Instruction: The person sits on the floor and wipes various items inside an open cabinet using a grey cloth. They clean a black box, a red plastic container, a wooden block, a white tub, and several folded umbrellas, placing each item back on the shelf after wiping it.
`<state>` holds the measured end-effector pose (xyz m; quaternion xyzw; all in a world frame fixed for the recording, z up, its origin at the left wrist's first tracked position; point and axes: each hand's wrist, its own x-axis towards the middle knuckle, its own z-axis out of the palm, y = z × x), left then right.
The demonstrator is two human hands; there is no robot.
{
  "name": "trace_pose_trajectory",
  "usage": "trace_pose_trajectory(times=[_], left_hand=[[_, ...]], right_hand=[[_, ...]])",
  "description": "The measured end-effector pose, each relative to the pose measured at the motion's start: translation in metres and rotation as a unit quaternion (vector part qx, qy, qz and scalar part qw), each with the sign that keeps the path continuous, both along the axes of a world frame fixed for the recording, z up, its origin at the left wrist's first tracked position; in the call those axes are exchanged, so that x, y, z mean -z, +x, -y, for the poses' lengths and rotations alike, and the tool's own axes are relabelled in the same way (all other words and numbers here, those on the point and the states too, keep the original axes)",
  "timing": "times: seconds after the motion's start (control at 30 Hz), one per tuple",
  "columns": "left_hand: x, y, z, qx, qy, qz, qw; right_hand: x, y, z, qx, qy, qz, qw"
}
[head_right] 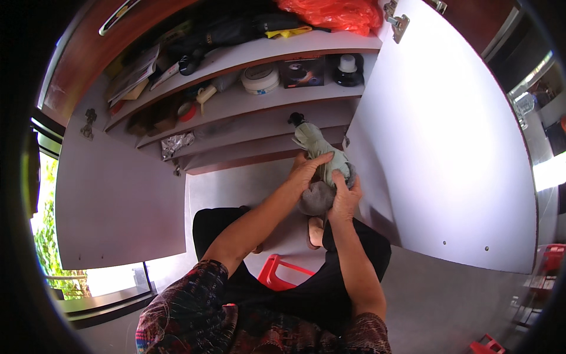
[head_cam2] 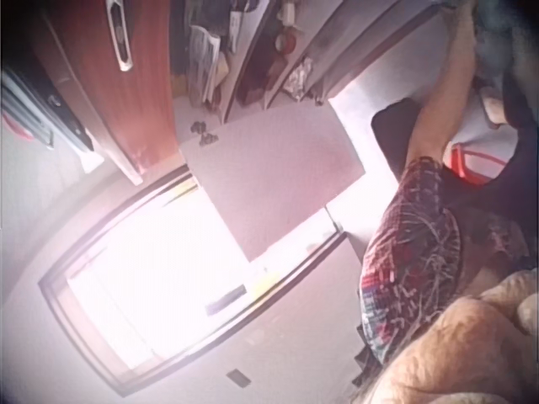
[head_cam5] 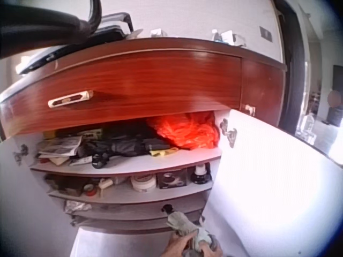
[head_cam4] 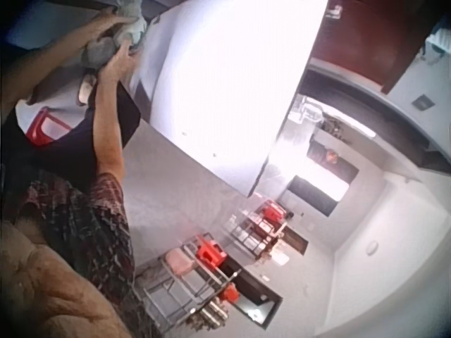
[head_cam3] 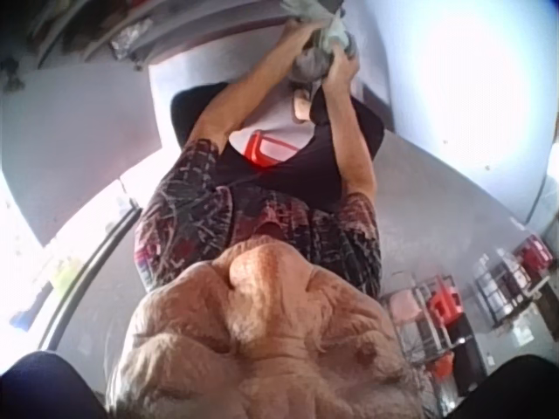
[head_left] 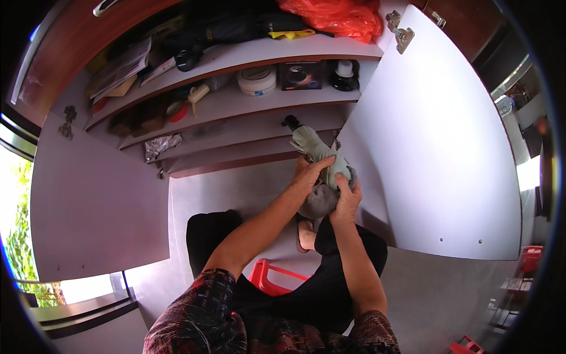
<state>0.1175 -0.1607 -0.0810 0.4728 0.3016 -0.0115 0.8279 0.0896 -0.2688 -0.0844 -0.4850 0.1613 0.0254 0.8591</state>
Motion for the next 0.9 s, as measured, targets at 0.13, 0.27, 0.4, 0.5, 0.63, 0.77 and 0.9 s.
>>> trace_pose_trajectory(times=[0.13,0.27,0.4,0.5,0.63,0.77,0.9], left_hand=[[0.042,0.031,-0.011,0.036,-0.056,0.060,0.996],[0.030,0.056,-0.027,0.060,-0.090,0.070,0.992],[0.028,0.083,-0.027,0.031,-0.018,0.039,0.999],[0.056,0.114,-0.030,0.006,0.084,0.044,0.996],[0.073,0.145,-0.019,-0.012,0.253,0.062,0.966],[0.092,0.171,-0.011,0.002,0.222,0.101,0.970],[0.146,0.210,-0.027,-0.028,0.340,0.071,0.937]], right_hand=[[0.011,0.006,-0.003,-0.054,-0.045,-0.010,0.997],[-0.014,0.009,0.015,-0.062,-0.049,-0.058,0.995],[-0.047,0.011,0.033,-0.053,-0.032,0.023,0.998],[-0.065,0.009,0.025,-0.060,-0.019,0.046,0.997],[-0.071,0.007,0.019,-0.082,-0.015,0.028,0.996],[-0.076,0.002,0.019,-0.113,-0.064,0.032,0.991],[-0.089,-0.003,0.012,-0.204,-0.197,0.074,0.956]])
